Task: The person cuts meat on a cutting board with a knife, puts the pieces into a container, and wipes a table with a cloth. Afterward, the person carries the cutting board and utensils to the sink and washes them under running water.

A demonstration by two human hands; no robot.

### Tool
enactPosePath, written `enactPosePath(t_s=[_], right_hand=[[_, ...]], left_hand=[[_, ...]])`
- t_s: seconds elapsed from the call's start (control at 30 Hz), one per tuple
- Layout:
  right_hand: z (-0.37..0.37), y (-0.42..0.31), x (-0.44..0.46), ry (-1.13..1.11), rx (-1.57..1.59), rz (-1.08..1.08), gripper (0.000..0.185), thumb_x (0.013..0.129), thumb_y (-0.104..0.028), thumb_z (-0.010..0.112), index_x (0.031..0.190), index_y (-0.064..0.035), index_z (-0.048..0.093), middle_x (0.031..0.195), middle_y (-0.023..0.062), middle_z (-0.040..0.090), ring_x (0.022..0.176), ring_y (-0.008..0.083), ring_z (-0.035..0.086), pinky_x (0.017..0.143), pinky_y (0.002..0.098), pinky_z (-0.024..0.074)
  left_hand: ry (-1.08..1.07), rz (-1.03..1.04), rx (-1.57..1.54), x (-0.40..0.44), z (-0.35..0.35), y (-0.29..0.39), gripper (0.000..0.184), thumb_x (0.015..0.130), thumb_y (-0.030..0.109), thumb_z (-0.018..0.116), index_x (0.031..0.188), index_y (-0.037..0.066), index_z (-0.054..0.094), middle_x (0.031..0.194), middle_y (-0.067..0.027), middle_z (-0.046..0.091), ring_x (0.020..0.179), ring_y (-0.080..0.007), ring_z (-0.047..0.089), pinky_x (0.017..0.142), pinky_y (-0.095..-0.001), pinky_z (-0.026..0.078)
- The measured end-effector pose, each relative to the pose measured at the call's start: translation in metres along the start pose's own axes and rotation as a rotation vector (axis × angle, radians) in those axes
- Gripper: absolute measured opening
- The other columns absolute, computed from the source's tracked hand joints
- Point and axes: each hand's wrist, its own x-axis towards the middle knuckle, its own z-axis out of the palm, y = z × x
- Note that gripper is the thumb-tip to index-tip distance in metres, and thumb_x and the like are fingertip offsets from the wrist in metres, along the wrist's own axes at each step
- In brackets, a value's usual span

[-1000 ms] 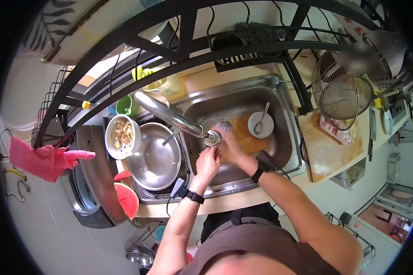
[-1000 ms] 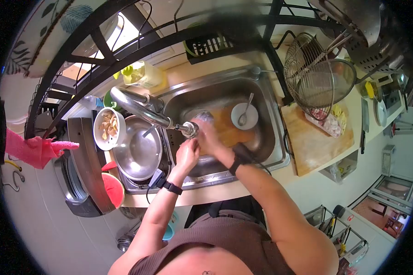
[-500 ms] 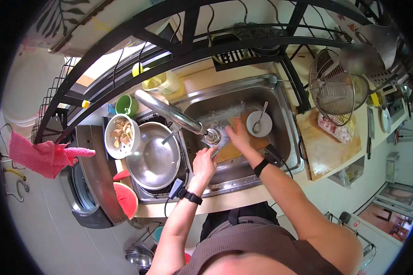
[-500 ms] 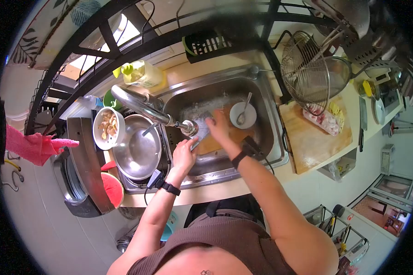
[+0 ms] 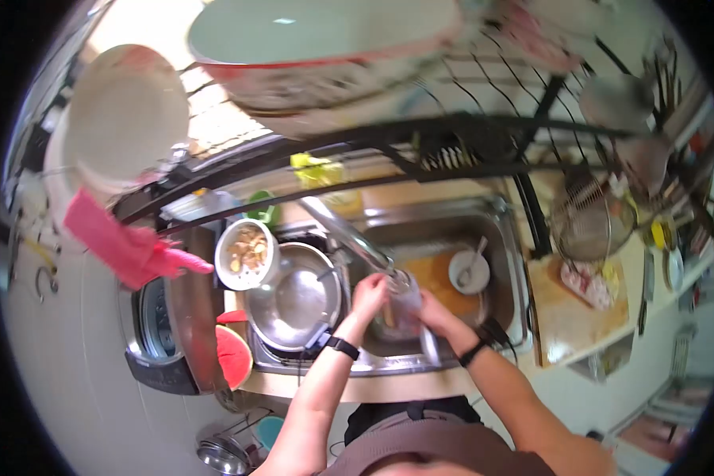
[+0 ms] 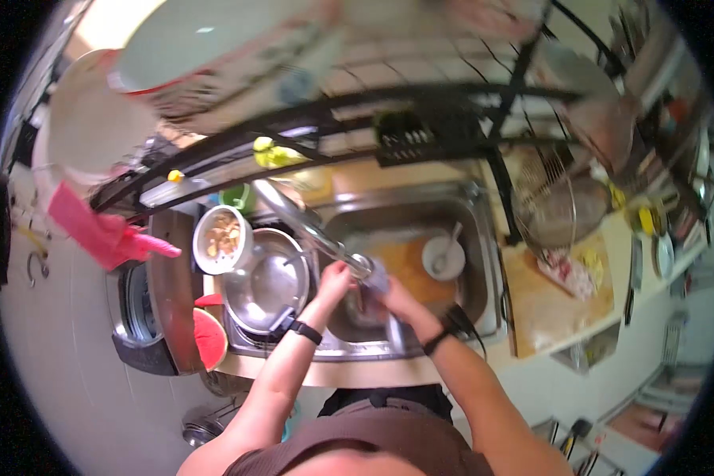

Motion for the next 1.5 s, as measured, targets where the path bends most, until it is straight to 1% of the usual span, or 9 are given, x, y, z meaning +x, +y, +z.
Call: enactPosePath(t_s=[0.13,0.37,0.53,0.63,0.87,1.1,1.4,1.43,1.5], right_hand=[[-0.049,0.01,-0.055,0.167,-1.011,-0.315,0.04,0.072,-0.002,0.056,0.112,-0.0006,0.057,0.083,0.0131,0.064,0.073,0.019,0.063,0.063,0.0334,0.0517],[-0.019,-0.171,-0.213,-0.098,-0.739,-0.19,0.06,0.077,-0.008,0.062,0.135,-0.005,0.045,0.107,0.0086,0.061,0.079,0.0145,0.061,0.069,0.0292,0.0502],[0.07,-0.284,-0.275,0.013,-0.569,-0.261,0.062,0.081,-0.001,0.06,0.139,-0.0058,0.039,0.12,0.0084,0.056,0.088,0.0118,0.058,0.065,0.024,0.0489],[0.14,-0.33,-0.275,0.087,-0.399,-0.541,0.062,0.082,0.0,0.058,0.14,-0.004,0.035,0.122,0.0084,0.055,0.089,0.0117,0.057,0.063,0.0221,0.0484],[0.232,-0.403,-0.167,0.212,-0.824,-0.977,0.054,0.08,-0.003,0.054,0.133,0.0025,0.042,0.103,0.0101,0.061,0.068,0.0101,0.055,0.058,0.0245,0.048],[0.266,-0.454,-0.054,0.467,-2.179,-0.988,0.015,0.072,-0.009,0.065,0.086,-0.0046,0.06,0.083,0.0162,0.064,0.07,0.0244,0.066,0.062,0.0336,0.0517],[0.261,-0.393,-0.099,0.422,-0.88,-1.21,0.061,0.084,-0.036,0.063,0.126,0.0065,0.049,0.079,0.015,0.066,0.075,0.0176,0.065,0.065,0.0294,0.0503],[0.249,-0.374,-0.1,0.642,-0.958,-1.765,0.046,0.085,-0.03,0.064,0.119,0.0009,0.057,0.088,0.0149,0.066,0.079,0.0201,0.064,0.069,0.0304,0.0495],[0.22,-0.334,-0.144,0.212,-0.888,-1.594,0.033,0.086,-0.019,0.064,0.114,-0.0032,0.06,0.095,0.0153,0.064,0.083,0.0242,0.062,0.073,0.0312,0.0486]], left_hand=[[-0.231,-0.227,-0.934,0.042,0.029,-0.003,0.029,0.094,0.019,0.052,0.121,0.011,0.057,0.101,-0.0065,0.064,0.088,-0.0206,0.063,0.071,-0.0362,0.054],[-0.424,-0.296,-1.167,0.078,0.064,-0.026,0.023,0.095,0.017,0.046,0.107,0.003,0.061,0.085,-0.0062,0.066,0.072,-0.0185,0.065,0.068,-0.0339,0.056],[-0.274,-0.177,-0.812,0.082,0.08,-0.063,0.017,0.09,0.02,0.052,0.09,0.009,0.064,0.078,-0.0043,0.065,0.069,-0.0152,0.062,0.057,-0.0314,0.047],[-0.223,-0.019,0.252,0.042,0.063,-0.062,0.021,0.087,0.029,0.055,0.088,0.01,0.064,0.085,-0.0022,0.066,0.071,-0.0157,0.059,0.06,-0.0327,0.043],[-0.468,0.023,0.051,-0.039,0.042,-0.054,0.043,0.087,0.033,0.058,0.118,0.003,0.061,0.107,-0.0086,0.066,0.099,-0.0189,0.06,0.085,-0.03,0.045],[-0.442,0.003,-0.093,-0.082,0.0,-0.032,0.039,0.088,0.035,0.061,0.117,0.008,0.061,0.1,-0.0005,0.064,0.082,-0.0094,0.054,0.07,-0.0251,0.044],[-0.393,-0.115,-0.277,-0.061,-0.028,-0.046,0.031,0.093,0.029,0.055,0.116,0.009,0.06,0.101,0.0001,0.061,0.083,-0.0103,0.053,0.072,-0.0265,0.045],[-0.386,-0.125,-0.34,-0.055,-0.025,-0.043,0.031,0.092,0.029,0.056,0.114,0.009,0.062,0.097,0.0006,0.063,0.08,-0.0106,0.055,0.07,-0.0284,0.047],[-0.352,-0.144,-0.401,-0.038,-0.014,-0.037,0.028,0.091,0.026,0.056,0.112,0.009,0.062,0.095,0.0007,0.062,0.08,-0.0092,0.054,0.068,-0.0259,0.046]])
